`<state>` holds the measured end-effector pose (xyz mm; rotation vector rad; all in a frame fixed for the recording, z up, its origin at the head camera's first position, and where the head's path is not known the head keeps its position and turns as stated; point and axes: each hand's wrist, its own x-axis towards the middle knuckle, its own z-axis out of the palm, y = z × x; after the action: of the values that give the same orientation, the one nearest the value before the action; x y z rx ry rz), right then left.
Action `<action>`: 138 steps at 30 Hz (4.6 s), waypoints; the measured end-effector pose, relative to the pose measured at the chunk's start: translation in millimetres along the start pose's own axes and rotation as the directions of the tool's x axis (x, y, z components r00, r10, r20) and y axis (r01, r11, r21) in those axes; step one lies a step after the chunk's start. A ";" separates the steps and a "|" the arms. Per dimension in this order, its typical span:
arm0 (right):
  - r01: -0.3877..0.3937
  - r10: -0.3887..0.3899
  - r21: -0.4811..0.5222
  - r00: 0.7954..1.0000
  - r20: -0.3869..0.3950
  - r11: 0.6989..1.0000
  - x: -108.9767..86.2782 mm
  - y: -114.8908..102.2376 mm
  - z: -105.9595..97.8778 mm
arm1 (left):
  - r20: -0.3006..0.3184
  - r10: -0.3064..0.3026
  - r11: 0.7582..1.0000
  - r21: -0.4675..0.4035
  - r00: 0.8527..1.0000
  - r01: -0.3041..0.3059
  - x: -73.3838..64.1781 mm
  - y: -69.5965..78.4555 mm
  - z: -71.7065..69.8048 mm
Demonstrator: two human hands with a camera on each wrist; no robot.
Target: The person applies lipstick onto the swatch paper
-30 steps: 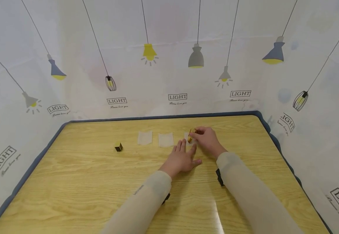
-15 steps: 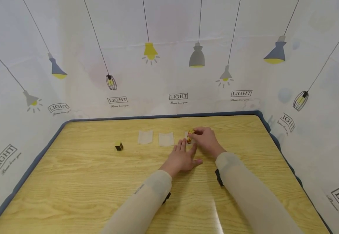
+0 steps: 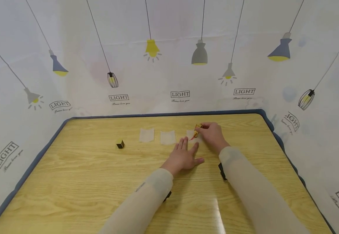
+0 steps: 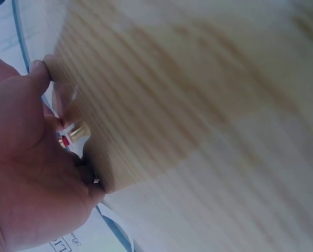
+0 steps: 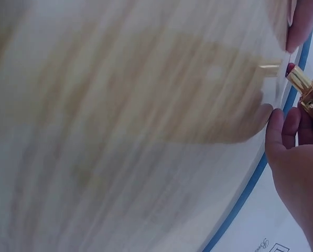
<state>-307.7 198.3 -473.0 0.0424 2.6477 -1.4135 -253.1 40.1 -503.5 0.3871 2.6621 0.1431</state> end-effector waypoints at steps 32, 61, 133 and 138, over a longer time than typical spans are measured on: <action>0.045 -0.044 -0.052 0.999 0.016 0.998 -10.4 -13.6 14.5 | -0.005 -0.007 1.000 0.006 1.000 0.007 -3.6 -1.6 -3.5; -0.050 0.054 0.366 0.999 0.000 0.929 -14.1 -10.8 -0.9 | -0.178 0.122 0.975 0.203 0.976 -0.085 -49.7 -0.4 -26.3; 0.131 -0.127 -0.034 0.986 0.104 0.991 2.0 -64.0 93.6 | -0.046 -0.161 0.984 -0.083 0.986 0.157 -55.8 -65.0 -9.7; 0.076 -0.072 -0.084 0.996 0.058 0.994 11.9 -63.6 82.3 | -0.013 -0.162 0.986 -0.041 0.987 0.161 -44.8 -67.0 -5.1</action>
<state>-316.1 94.1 -467.4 -0.1031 2.6879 -1.2997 -233.2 -37.2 -491.3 0.1564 2.6890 0.1486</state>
